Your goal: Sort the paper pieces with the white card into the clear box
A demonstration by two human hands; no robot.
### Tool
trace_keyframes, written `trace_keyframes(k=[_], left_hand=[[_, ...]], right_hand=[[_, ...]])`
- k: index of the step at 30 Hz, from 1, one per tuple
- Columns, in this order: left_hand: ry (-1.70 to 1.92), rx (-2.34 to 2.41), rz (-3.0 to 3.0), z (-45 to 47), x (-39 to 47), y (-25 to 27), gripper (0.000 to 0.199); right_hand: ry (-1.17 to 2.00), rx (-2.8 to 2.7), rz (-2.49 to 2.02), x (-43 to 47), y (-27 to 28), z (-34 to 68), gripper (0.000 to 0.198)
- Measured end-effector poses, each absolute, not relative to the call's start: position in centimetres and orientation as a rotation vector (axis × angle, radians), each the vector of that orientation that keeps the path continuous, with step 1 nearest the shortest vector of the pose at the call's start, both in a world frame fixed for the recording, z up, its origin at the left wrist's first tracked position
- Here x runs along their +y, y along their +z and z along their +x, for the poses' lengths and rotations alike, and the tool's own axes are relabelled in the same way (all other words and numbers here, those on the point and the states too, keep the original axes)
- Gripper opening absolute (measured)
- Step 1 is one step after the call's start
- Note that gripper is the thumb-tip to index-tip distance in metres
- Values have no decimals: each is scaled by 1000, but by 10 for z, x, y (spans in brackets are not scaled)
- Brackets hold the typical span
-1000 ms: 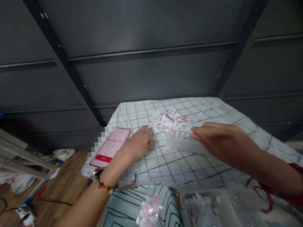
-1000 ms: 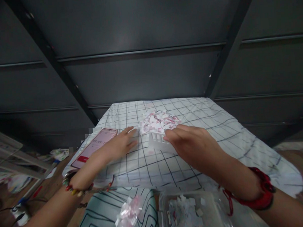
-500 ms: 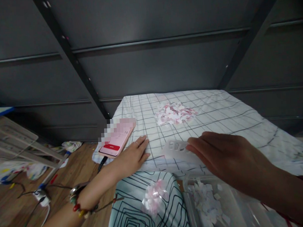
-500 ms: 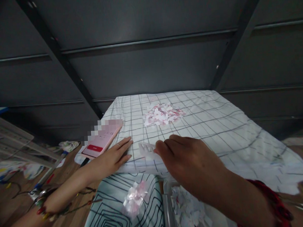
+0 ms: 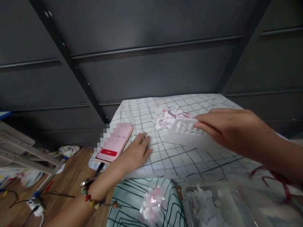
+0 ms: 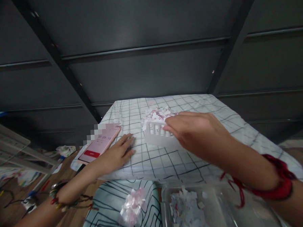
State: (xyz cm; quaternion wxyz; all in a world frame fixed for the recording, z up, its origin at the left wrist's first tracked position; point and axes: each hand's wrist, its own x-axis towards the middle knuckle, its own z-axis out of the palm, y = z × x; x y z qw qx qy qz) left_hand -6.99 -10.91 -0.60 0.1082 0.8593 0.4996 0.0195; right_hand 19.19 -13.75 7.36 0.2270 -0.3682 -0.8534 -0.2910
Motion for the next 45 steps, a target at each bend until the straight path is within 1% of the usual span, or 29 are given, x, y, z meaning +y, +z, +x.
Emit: trace_keyframes(k=[3,6,9,14,20,27,33,36,40,45], left_hand=[[96,1498,2508,-54,-82,-5,59],[121,1571,2430,-38,-50,-2,59],[149,1666,2367,-27,-21,0,58],[114,1753,2316,-23,-1,-2,57],[51,1781,2271,-26,-18,-14,63],[53,1736,2320,-36,-31,-20,61],[75,1717,2293,-35,-52,-16,63],[64,1688,2301,-33,-67,-15,65],[85,1612,2356,-38,-87,-16,68],[79,1524,2432,-41,-109,-18,72]], right_hand=[[-827,-2342,-1116,-100,74,209,31],[-769,-2364,-1183,-73,70,211,30],[-751,-2397,-1117,-58,65,205,27],[-865,-2379,-1007,-48,58,198,29],[-929,-2373,-891,-59,49,206,28],[-951,-2317,-843,-67,48,202,28],[-846,-2341,-656,-68,49,212,24],[-802,-2319,-652,-69,47,214,20],[-719,-2366,-600,-70,41,211,26],[-510,-2475,-595,-81,48,221,30]])
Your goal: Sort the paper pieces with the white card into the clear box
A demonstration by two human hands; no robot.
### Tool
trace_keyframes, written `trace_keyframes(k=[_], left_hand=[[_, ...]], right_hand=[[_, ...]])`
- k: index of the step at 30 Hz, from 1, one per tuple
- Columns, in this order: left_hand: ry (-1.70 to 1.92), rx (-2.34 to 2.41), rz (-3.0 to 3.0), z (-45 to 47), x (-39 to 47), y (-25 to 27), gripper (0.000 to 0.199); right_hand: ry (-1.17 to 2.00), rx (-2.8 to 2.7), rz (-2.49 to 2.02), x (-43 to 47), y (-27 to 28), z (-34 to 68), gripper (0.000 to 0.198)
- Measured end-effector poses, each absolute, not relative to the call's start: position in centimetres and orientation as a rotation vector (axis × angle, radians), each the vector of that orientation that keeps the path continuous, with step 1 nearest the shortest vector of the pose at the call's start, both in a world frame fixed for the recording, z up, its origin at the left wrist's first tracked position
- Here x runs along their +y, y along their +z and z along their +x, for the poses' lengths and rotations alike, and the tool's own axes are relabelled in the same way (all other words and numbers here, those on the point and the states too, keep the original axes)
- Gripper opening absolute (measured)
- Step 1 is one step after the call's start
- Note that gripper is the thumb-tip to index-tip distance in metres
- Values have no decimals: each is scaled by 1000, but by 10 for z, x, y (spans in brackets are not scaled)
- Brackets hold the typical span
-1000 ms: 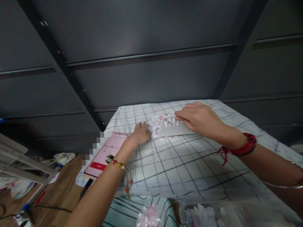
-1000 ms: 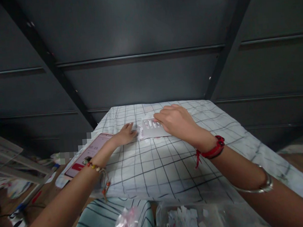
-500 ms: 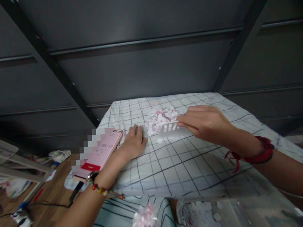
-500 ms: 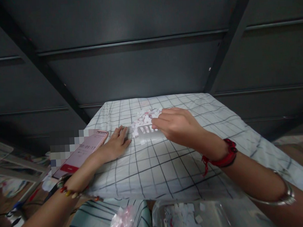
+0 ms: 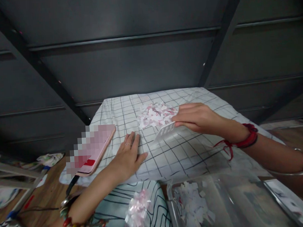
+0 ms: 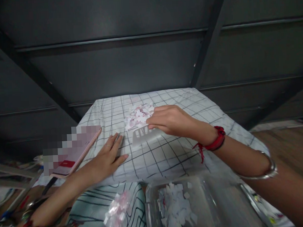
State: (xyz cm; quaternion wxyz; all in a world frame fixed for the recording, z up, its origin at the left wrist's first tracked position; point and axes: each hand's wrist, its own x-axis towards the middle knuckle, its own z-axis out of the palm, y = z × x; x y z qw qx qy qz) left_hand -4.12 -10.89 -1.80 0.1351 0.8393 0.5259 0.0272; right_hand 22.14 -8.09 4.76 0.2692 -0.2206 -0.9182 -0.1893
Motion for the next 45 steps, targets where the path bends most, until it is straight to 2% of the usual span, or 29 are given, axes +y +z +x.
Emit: trace_keyframes(k=[9,14,21,30,38,45], left_hand=[[26,1279,2541,-1,-125,-14,73],[-24,1241,2529,20,-129,-10,73],[-32,1182,2523,31,-132,-11,74],[22,1410,2380,-7,-102,0,83],[167,1692,2206,-38,-47,1,83],[237,1791,2262,-39,-36,-20,71]], right_hand=[[-287,-2585,-809,-131,65,257,33],[-132,-2540,-866,-160,65,274,23],[-214,-2514,-864,-174,66,285,15],[-607,-2414,-845,-120,73,263,29],[-612,-2414,-903,-42,62,218,33],[-602,-2458,-923,-15,48,186,28]])
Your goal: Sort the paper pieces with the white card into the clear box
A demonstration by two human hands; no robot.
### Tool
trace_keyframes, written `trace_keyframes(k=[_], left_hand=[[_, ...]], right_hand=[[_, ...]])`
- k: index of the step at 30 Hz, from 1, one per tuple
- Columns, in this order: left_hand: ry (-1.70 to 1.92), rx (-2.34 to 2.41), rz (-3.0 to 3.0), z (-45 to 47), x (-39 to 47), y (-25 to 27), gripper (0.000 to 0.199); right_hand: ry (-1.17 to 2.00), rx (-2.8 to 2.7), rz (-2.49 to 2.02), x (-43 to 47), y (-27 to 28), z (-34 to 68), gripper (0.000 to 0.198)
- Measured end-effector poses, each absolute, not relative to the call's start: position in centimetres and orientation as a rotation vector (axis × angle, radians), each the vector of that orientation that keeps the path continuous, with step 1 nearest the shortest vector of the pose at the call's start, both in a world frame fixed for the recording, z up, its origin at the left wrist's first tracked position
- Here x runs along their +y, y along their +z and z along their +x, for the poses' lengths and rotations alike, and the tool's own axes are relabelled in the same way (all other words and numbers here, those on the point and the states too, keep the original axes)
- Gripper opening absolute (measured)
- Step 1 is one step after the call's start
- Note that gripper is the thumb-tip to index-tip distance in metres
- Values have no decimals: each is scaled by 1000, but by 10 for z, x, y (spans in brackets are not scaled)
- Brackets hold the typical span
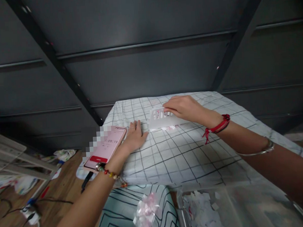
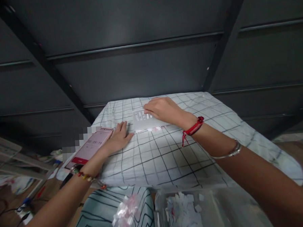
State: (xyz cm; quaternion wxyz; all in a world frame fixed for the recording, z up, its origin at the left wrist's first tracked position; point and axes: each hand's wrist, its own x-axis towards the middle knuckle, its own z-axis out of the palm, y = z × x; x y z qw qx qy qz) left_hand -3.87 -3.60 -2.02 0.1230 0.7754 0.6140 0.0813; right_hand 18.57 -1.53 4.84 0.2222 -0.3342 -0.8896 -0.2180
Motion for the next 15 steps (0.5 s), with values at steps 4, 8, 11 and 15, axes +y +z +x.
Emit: trace_keyframes(k=[4,8,11,15], left_hand=[[302,1787,2317,-39,-35,-32,66],[287,1820,2341,-38,-35,-34,65],[295,1820,2357,-38,-37,-34,64],[285,1800,2346,-39,-39,-31,64]], right_hand=[[-650,-2461,-886,-15,44,186,28],[-701,-2460,-858,-20,49,187,28],[-755,-2428,-884,-22,56,191,29],[-770,-2368,-899,-12,63,209,31]])
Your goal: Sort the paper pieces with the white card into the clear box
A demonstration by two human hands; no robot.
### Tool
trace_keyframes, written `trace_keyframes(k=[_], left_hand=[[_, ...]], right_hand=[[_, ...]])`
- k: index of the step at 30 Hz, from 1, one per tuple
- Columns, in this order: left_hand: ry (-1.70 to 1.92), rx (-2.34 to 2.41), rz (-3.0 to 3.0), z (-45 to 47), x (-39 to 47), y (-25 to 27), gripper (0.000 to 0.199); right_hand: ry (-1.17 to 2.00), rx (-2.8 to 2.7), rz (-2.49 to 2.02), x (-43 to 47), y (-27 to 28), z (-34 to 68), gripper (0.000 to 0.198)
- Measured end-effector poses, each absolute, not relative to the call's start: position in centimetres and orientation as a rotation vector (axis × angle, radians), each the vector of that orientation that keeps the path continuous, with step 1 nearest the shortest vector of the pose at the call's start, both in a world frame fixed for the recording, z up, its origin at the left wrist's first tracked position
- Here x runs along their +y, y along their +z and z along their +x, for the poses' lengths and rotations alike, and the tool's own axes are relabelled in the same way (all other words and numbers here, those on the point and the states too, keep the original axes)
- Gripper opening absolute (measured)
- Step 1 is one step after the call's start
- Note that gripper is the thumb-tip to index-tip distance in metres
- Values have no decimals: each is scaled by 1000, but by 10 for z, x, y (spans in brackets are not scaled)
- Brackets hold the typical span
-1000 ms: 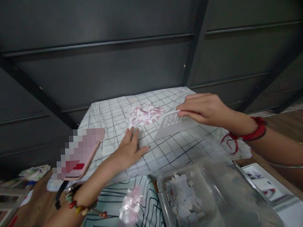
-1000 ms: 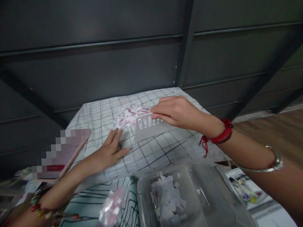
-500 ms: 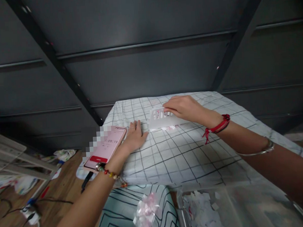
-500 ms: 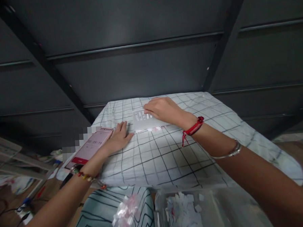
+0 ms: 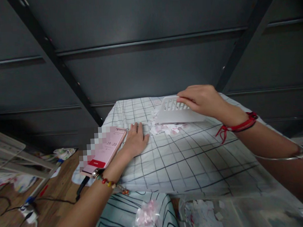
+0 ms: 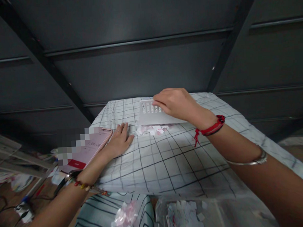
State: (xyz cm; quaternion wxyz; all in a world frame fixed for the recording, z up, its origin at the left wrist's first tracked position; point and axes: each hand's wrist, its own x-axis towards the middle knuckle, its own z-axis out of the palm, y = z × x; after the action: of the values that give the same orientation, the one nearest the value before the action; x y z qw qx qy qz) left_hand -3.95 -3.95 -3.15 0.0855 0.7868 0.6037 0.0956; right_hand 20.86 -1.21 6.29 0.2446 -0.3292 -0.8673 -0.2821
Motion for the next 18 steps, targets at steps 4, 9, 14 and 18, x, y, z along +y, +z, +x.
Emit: trace_keyframes(k=[4,9,14,18], left_hand=[[232,1732,2301,-39,-30,-21,69],[311,1659,2300,-19,5,6,75],[538,1297,2411,1,24,19,68],[791,864,2465,2,18,15,34]], right_hand=[[-697,-2320,-891,3,60,229,30],[-688,-2290,-854,6,49,240,31],[-883,-2172,-805,-1,38,241,28],[-876,-2101,-847,-5,33,239,26]])
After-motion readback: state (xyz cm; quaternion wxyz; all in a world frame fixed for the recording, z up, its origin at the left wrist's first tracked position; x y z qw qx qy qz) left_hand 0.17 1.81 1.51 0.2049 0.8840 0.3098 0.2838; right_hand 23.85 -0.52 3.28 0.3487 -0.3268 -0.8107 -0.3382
